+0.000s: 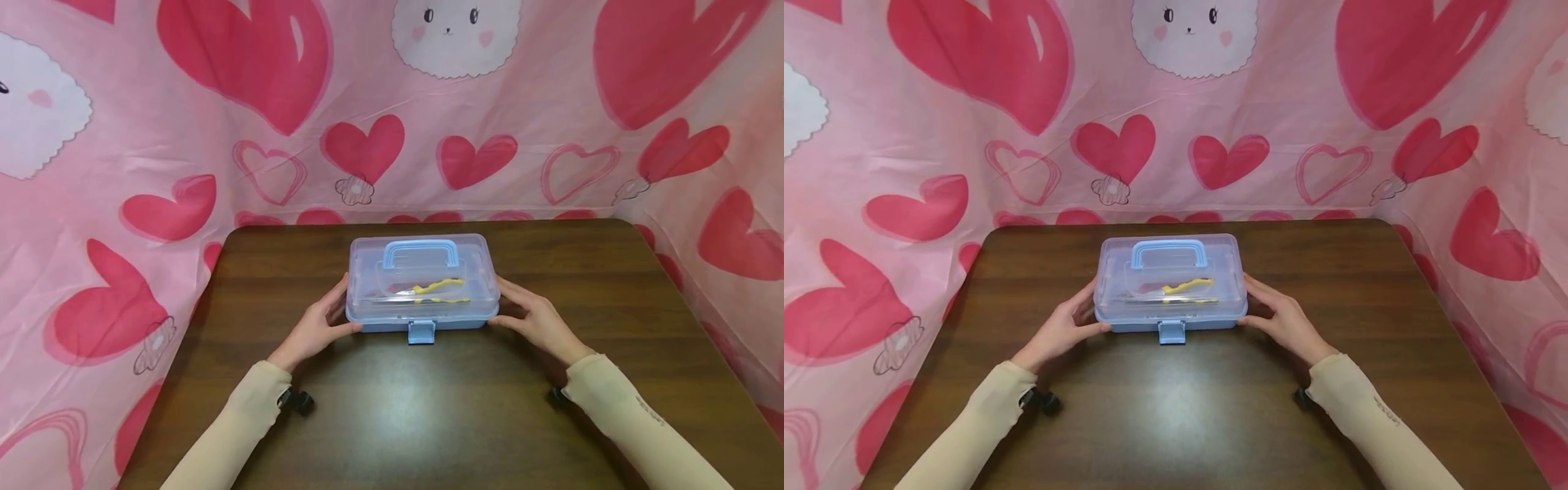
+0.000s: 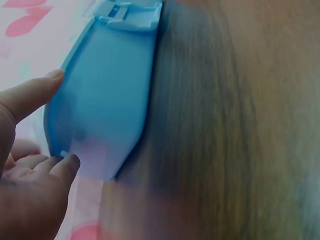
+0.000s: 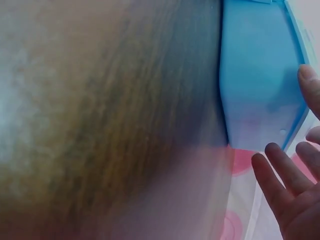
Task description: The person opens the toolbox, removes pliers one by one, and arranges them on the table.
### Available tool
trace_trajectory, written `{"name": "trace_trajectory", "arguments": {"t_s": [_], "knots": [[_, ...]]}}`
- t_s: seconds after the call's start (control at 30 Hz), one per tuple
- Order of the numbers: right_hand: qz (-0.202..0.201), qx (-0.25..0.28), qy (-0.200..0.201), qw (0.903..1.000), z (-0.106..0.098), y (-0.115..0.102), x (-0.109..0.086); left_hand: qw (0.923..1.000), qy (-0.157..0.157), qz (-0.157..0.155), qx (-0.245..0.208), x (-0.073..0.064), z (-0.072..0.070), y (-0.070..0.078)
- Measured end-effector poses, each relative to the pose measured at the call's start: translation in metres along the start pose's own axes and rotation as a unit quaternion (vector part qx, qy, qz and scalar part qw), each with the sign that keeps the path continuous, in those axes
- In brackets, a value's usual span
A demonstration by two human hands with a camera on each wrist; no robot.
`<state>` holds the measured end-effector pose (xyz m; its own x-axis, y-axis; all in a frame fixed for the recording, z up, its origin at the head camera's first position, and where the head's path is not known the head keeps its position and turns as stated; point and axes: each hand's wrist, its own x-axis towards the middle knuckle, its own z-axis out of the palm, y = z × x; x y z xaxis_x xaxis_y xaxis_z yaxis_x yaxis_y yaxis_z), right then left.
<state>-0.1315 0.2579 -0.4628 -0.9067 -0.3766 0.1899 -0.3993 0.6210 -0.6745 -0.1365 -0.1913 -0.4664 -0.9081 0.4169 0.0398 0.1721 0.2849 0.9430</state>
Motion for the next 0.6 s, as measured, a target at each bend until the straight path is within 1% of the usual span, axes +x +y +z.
{"name": "trace_trajectory", "arguments": {"t_s": [0.27, 0.47, 0.6], "knots": [[0.006, 0.002, 0.016, 0.9999, 0.005, 0.000, -0.012, 0.9990, 0.004, -0.001, 0.045, -0.006, -0.003, 0.001], [0.009, 0.015, 0.020, 0.9997, 0.006, -0.001, -0.020, 0.9978, 0.003, 0.010, 0.065, -0.011, -0.004, 0.003], [0.011, 0.020, 0.021, 0.9995, 0.005, -0.003, -0.023, 0.9968, 0.001, 0.009, 0.080, -0.014, -0.005, 0.006]]}}
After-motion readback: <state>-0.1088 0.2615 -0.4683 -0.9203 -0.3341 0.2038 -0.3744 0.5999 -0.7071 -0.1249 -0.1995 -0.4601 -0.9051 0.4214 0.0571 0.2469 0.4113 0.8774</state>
